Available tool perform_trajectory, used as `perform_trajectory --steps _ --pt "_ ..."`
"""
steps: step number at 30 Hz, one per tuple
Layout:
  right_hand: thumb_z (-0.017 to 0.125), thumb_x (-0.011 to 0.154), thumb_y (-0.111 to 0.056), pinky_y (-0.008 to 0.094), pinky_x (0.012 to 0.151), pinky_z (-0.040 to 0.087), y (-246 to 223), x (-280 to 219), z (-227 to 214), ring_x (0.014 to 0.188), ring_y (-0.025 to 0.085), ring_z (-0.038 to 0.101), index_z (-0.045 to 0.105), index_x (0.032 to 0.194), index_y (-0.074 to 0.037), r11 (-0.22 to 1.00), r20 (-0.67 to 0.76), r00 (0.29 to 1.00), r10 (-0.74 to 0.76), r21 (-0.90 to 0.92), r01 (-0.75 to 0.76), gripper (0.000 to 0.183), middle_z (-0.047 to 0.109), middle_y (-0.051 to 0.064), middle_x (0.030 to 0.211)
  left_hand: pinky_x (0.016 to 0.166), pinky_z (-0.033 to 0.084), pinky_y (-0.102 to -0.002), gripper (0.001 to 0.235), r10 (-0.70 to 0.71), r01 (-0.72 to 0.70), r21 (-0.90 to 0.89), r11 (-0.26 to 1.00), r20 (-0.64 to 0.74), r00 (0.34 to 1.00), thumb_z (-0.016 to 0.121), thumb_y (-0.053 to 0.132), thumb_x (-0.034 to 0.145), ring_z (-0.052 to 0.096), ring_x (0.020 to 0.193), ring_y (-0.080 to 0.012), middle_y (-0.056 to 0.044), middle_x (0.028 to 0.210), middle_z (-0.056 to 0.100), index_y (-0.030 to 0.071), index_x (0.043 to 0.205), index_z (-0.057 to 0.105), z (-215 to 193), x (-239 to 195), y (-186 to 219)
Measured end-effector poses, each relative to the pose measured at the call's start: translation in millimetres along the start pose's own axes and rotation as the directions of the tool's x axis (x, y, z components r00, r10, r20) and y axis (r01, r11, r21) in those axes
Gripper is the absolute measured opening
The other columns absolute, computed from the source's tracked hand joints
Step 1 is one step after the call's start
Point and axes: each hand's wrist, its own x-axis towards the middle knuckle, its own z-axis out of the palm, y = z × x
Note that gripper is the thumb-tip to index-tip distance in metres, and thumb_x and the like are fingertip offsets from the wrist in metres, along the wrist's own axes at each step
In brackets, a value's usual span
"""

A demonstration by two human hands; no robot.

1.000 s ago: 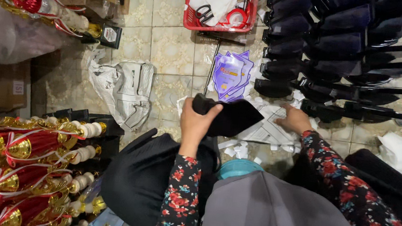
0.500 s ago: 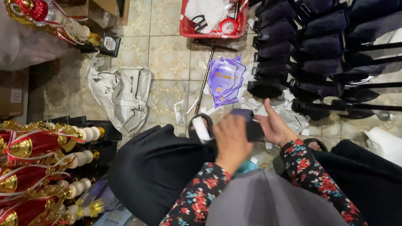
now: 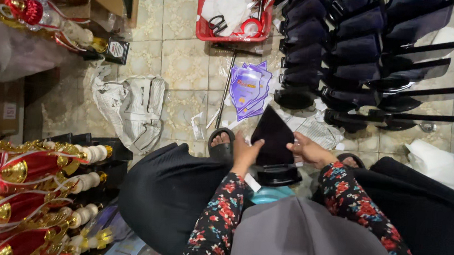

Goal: The person sits on the floor and assembles trophies by peeling backing from purple stickers and applying them to black trophy bases. They handle the sticker sheets, the bases, and a white cloth, placing the finished trophies in a row.

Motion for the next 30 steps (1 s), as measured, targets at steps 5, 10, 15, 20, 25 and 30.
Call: perform_trajectory --steps 5,10,15,20,25,30 --pt "0.067 0.083 -0.017 0.015 0.057 0.046 -28.0 -5.2 15.3 0.066 0.003 0.054 0.059 0.104 -0.019 0.986 -0.086 0.982 -0.168 -0.029 0.166 0.023 0.057 -0.011 0.078 0.074 0.053 -0.039 0.029 0.346 -0.320 -0.384 0.866 0.000 0.938 0.066 0.035 0.086 0.063 0.094 -0.0339 -0.016 0.097 0.063 0.014 0.106 0.062 17.0 46.9 -12.2" --pt "0.070 0.079 -0.010 0.026 0.076 0.052 -97.1 -26.0 39.8 0.088 0.010 0.060 0.056 0.121 -0.019 0.958 -0.069 0.955 -0.288 0.000 0.288 0.045 0.063 -0.002 0.102 0.095 0.042 -0.053 0.042 0.589 -0.587 -0.096 0.804 -0.006 0.808 0.059 0.029 0.089 0.051 0.112 -0.0465 -0.031 0.115 0.056 -0.002 0.117 0.055 -61.6 7.9 68.1" --pt "0.072 0.076 -0.018 0.026 0.073 0.051 -125.8 -22.7 43.6 0.090 0.011 0.058 0.049 0.128 -0.013 0.927 0.062 0.958 -0.281 -0.243 0.288 0.057 0.059 0.004 0.117 0.091 0.042 -0.054 0.034 0.715 -0.715 0.102 0.691 0.050 0.698 0.056 0.020 0.091 0.052 0.109 -0.0473 -0.030 0.111 0.058 -0.002 0.116 0.055 -169.7 11.4 139.1" --pt "0.074 0.076 -0.022 0.029 0.068 0.055 -121.4 -5.4 61.6 0.092 0.021 0.065 0.052 0.129 -0.012 0.927 0.103 0.986 -0.134 -0.338 0.161 0.059 0.065 0.013 0.108 0.083 0.047 -0.052 0.036 0.636 -0.561 0.629 0.539 0.133 0.760 0.062 0.022 0.080 0.059 0.102 -0.0347 -0.012 0.107 0.061 0.018 0.115 0.051 -241.8 55.9 183.4" --pt "0.073 0.075 -0.025 0.043 0.087 0.051 -90.8 37.2 54.6 0.104 0.034 0.063 0.055 0.124 -0.014 0.778 0.082 0.985 -0.150 -0.605 0.168 0.054 0.066 0.017 0.113 0.081 0.048 -0.053 0.036 0.680 -0.562 0.619 0.549 0.060 0.731 0.064 0.017 0.081 0.060 0.100 -0.0365 -0.012 0.106 0.062 0.017 0.115 0.053 -253.2 124.9 189.5" --pt "0.066 0.076 -0.040 0.034 0.082 0.050 -94.2 45.0 60.4 0.109 0.024 0.062 0.055 0.124 -0.019 0.802 0.016 0.999 0.036 -0.597 -0.019 0.054 0.059 0.009 0.126 0.064 0.042 -0.055 0.026 0.753 -0.638 0.511 0.575 -0.028 0.657 0.059 0.012 0.079 0.056 0.084 -0.0458 -0.017 0.098 0.059 0.009 0.102 0.046 -261.0 164.5 205.6"
